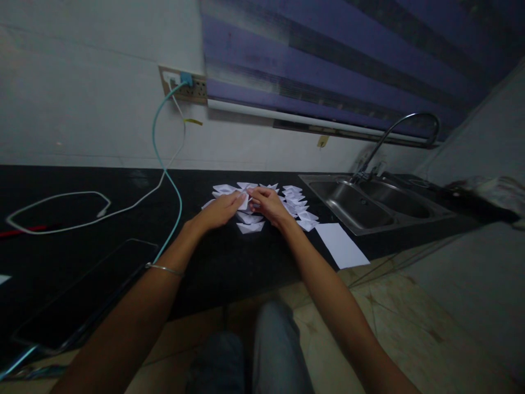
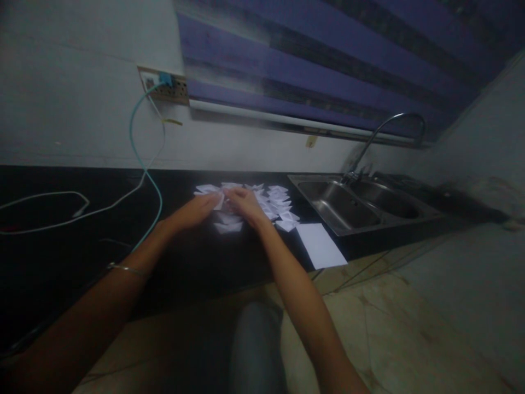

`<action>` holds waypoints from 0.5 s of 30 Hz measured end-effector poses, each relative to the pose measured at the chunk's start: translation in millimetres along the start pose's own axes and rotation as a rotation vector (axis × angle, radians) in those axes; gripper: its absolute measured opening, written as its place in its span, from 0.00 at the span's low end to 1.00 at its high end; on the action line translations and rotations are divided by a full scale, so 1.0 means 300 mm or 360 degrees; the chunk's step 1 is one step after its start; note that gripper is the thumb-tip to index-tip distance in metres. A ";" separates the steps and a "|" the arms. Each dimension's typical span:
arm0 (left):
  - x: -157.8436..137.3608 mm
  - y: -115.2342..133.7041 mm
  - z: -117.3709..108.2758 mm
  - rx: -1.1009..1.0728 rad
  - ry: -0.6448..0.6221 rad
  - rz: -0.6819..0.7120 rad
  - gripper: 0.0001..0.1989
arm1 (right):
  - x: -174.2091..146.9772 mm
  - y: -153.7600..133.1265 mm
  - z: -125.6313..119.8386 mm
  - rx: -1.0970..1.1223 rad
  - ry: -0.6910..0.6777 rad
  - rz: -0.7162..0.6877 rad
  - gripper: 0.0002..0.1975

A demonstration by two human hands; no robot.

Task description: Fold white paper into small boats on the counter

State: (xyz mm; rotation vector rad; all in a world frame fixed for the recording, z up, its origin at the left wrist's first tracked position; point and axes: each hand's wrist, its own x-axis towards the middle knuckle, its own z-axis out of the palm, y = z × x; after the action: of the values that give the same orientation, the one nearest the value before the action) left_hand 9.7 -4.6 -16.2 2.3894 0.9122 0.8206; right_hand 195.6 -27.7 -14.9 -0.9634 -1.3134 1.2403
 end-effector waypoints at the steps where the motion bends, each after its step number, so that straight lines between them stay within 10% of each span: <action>1: -0.003 0.001 -0.001 -0.0005 -0.0004 -0.0008 0.23 | 0.003 0.003 -0.003 -0.0057 0.0026 -0.0039 0.17; 15: 0.020 -0.019 -0.006 -0.0242 0.0035 0.0041 0.18 | -0.002 -0.002 -0.019 -0.0600 -0.0177 -0.0466 0.14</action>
State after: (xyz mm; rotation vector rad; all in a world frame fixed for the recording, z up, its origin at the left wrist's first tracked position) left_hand 9.9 3.8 -16.0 2.2689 0.7990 0.8944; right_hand 201.2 -27.4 -14.8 -0.9269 -1.7487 0.8468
